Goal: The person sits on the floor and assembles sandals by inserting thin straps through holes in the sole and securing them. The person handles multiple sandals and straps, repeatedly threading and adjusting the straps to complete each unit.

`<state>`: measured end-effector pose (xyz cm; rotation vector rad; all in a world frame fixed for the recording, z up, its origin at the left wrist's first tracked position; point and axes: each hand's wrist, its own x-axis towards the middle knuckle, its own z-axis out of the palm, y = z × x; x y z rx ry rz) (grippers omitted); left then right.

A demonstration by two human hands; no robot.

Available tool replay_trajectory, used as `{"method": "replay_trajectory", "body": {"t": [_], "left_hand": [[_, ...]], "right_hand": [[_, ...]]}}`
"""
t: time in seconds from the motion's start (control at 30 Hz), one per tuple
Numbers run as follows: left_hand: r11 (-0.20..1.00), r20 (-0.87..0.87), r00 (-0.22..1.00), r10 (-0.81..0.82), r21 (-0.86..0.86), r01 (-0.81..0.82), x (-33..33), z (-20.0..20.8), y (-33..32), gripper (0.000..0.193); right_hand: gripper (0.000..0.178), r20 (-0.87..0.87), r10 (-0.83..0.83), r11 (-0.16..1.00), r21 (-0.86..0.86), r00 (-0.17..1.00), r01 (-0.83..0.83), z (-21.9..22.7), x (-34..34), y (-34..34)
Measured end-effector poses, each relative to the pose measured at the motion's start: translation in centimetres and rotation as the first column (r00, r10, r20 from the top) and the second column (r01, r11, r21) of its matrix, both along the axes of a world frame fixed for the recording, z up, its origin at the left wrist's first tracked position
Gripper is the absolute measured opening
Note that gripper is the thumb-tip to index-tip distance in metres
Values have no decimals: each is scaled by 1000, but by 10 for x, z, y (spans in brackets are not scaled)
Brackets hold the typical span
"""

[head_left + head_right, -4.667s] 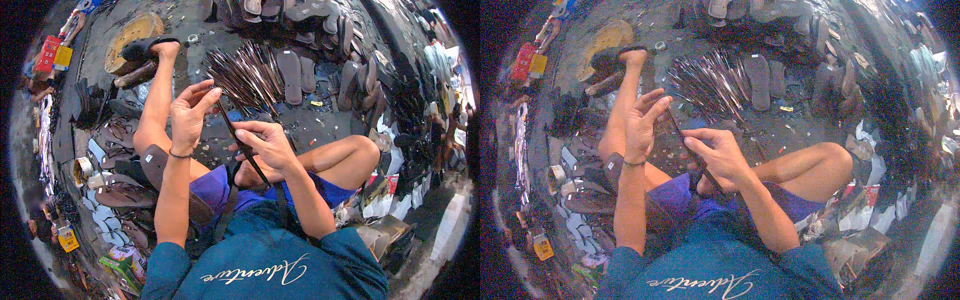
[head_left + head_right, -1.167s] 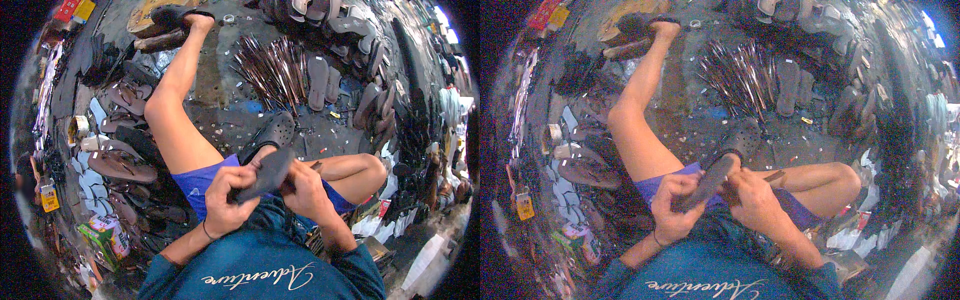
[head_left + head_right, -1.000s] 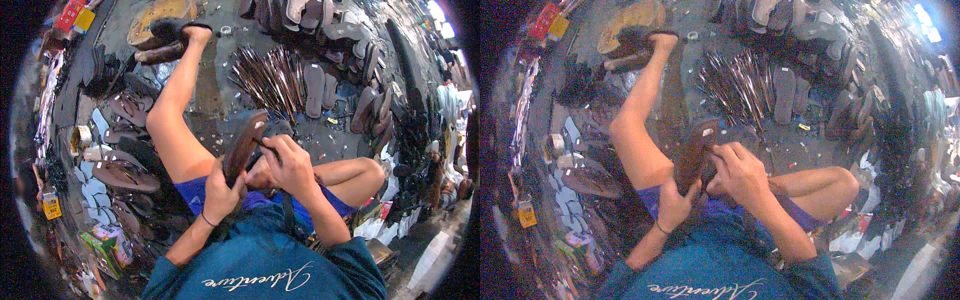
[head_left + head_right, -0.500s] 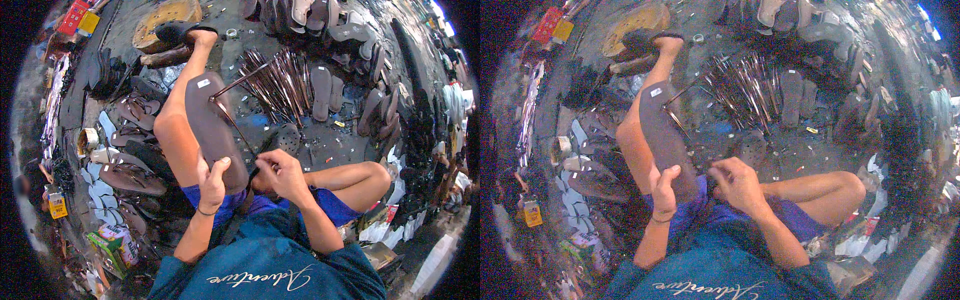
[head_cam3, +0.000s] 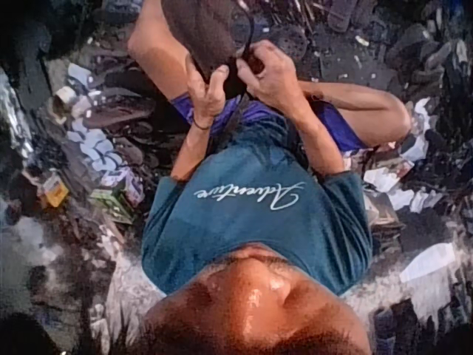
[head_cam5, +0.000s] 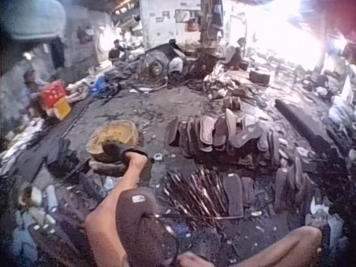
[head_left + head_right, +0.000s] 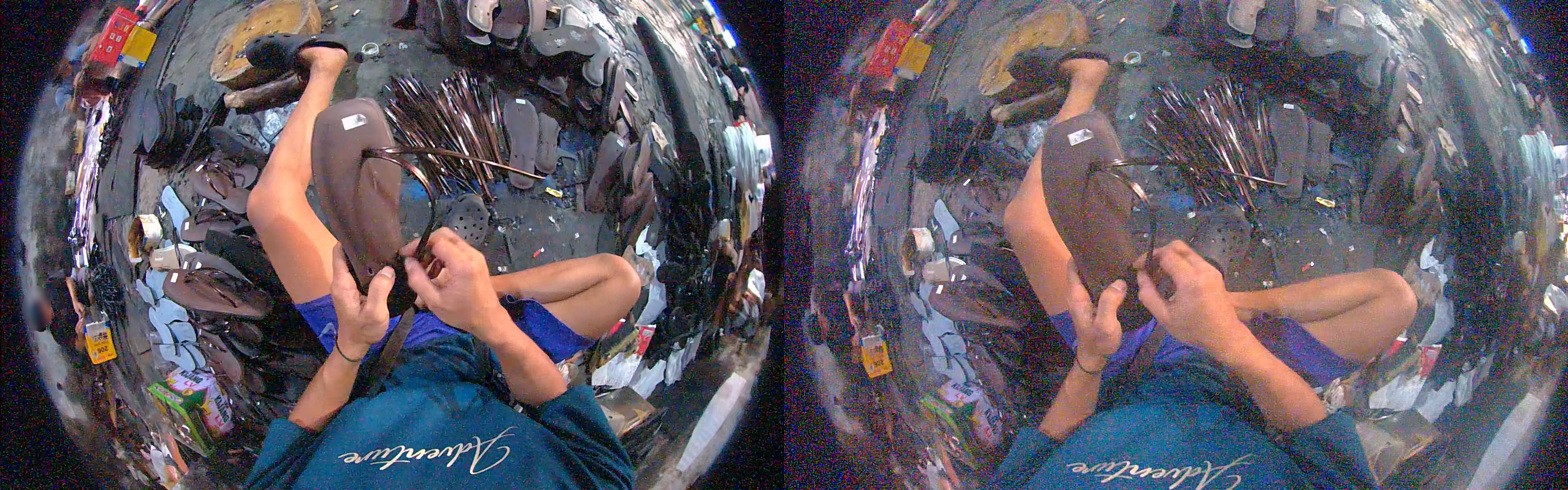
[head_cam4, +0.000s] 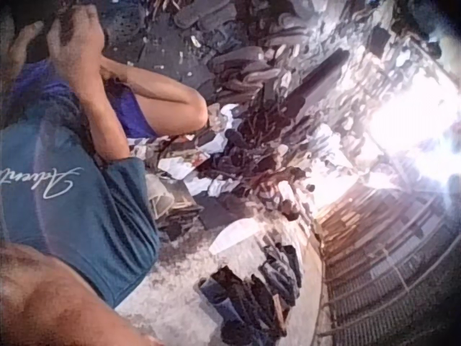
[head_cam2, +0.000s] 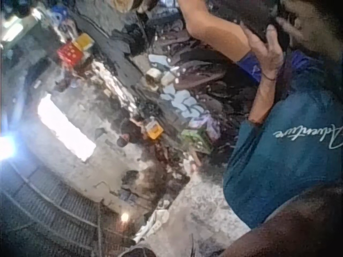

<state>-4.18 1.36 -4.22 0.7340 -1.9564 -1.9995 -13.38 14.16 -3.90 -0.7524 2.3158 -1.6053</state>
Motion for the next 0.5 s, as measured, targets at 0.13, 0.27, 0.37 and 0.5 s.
{"method": "replay_trajectory", "body": {"t": [0.13, 0.27, 0.37, 0.5], "left_hand": [[975, -37, 999, 22, -220, -29, -4, 1, 4, 35], [938, -28, 999, -30, -345, 19, -3, -2, 5, 28], [897, -15, 991, -135, -427, 116, 4, -12, -2, 27], [936, 35, 998, -50, -348, 59, -1, -6, -3, 30]], "right_hand": [[11, 38, -41, 998, 59, 998, 38, -4, 3, 1], [22, 209, -30, 998, 63, 978, 17, -4, 2, 2], [33, 155, 9, 975, 217, 988, -43, -13, 0, 2], [32, 107, 249, 926, 266, 963, -269, -20, -5, 9]]}}
